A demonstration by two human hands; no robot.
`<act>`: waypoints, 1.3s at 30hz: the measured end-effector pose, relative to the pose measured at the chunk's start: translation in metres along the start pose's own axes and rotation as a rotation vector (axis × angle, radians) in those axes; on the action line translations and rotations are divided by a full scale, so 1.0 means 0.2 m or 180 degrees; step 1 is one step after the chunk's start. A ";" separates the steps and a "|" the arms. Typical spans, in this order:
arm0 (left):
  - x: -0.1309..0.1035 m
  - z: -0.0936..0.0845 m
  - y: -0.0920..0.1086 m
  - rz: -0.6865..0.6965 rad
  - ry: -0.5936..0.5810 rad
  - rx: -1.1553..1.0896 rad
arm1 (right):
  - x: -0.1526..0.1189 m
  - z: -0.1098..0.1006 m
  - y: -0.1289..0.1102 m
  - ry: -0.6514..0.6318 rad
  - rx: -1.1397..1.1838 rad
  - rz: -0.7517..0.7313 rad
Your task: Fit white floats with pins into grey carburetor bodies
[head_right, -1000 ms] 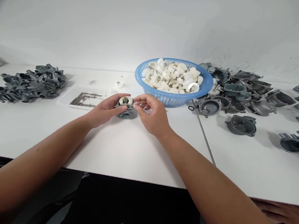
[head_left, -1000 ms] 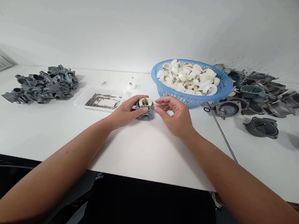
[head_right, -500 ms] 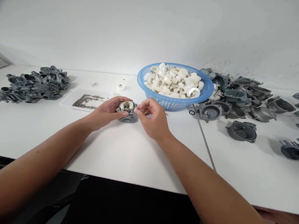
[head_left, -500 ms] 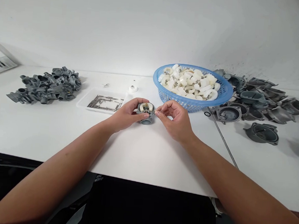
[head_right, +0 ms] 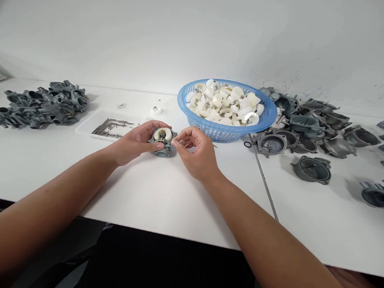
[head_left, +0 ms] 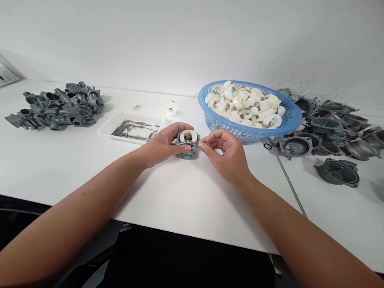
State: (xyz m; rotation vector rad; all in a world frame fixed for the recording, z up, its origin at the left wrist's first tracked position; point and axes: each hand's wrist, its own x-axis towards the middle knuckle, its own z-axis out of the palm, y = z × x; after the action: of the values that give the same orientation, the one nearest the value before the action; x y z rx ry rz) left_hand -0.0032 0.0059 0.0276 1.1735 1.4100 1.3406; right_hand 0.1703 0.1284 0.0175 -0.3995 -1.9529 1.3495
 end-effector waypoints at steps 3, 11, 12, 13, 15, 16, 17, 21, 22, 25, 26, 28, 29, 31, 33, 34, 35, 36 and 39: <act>0.00 0.01 0.01 -0.0041 0.0036 0.0006 | 0.00 0.00 0.00 0.0028 -0.0038 -0.0021; 0.03 -0.01 -0.02 -0.0048 0.0239 0.0254 | 0.00 0.00 0.01 0.0104 -0.0009 -0.0001; 0.03 -0.02 -0.03 -0.0062 0.0198 0.0206 | 0.00 0.00 0.01 0.0100 0.0012 -0.0013; 0.04 -0.02 -0.03 -0.0079 0.0153 0.0158 | 0.00 0.00 0.01 0.0095 0.0017 -0.0023; 0.04 -0.02 -0.03 -0.0090 0.0080 0.0062 | 0.00 0.00 0.01 0.0074 0.0005 -0.0027; 0.04 -0.02 -0.03 -0.0077 0.0052 0.0027 | 0.00 0.00 0.00 0.0059 0.0007 -0.0026; 0.04 -0.02 -0.03 -0.0057 0.0027 0.0004 | 0.00 0.00 0.00 0.0051 0.0018 -0.0031; 0.03 -0.01 -0.02 -0.0043 0.0000 -0.0058 | 0.00 0.00 0.00 0.0082 0.0063 -0.0044; 0.03 -0.01 -0.02 -0.0070 0.0028 -0.0060 | 0.00 0.00 0.00 0.0093 0.0062 -0.0044; 0.02 0.00 -0.01 -0.0199 0.0141 0.0097 | 0.00 0.00 0.01 0.0098 0.0041 -0.0072; 0.02 0.00 -0.01 -0.0228 0.0170 0.0201 | 0.00 0.00 0.01 0.0095 0.0031 -0.0087; 0.02 0.00 0.00 -0.0183 0.0275 0.0501 | 0.00 0.00 0.01 0.0091 0.0020 -0.0106; 0.02 0.00 0.00 -0.0115 0.0360 0.0676 | 0.00 0.00 0.01 0.0088 0.0021 -0.0108; 0.02 0.00 0.01 0.0015 0.0515 0.0979 | 0.00 0.00 0.00 0.0086 0.0032 -0.0097; 0.01 0.00 0.01 0.0068 0.0563 0.1074 | 0.00 0.00 0.00 0.0090 0.0033 -0.0070; 0.01 0.00 0.01 0.0077 0.0552 0.1046 | 0.00 0.00 -0.01 0.0096 0.0027 -0.0055; 0.01 0.00 0.01 0.0095 0.0547 0.0999 | 0.00 0.00 -0.01 0.0105 0.0021 -0.0041; 0.01 0.00 0.00 0.0109 0.0546 0.0940 | 0.01 0.00 -0.01 0.0109 0.0015 -0.0028; 0.02 -0.01 -0.01 0.0013 0.0519 0.0676 | 0.01 0.00 0.00 0.0112 0.0002 -0.0026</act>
State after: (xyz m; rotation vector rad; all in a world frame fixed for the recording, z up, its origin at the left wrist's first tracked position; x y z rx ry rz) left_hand -0.0056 0.0086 0.0267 1.2255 1.7017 1.3390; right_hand 0.1694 0.1288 0.0189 -0.4119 -1.9232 1.3294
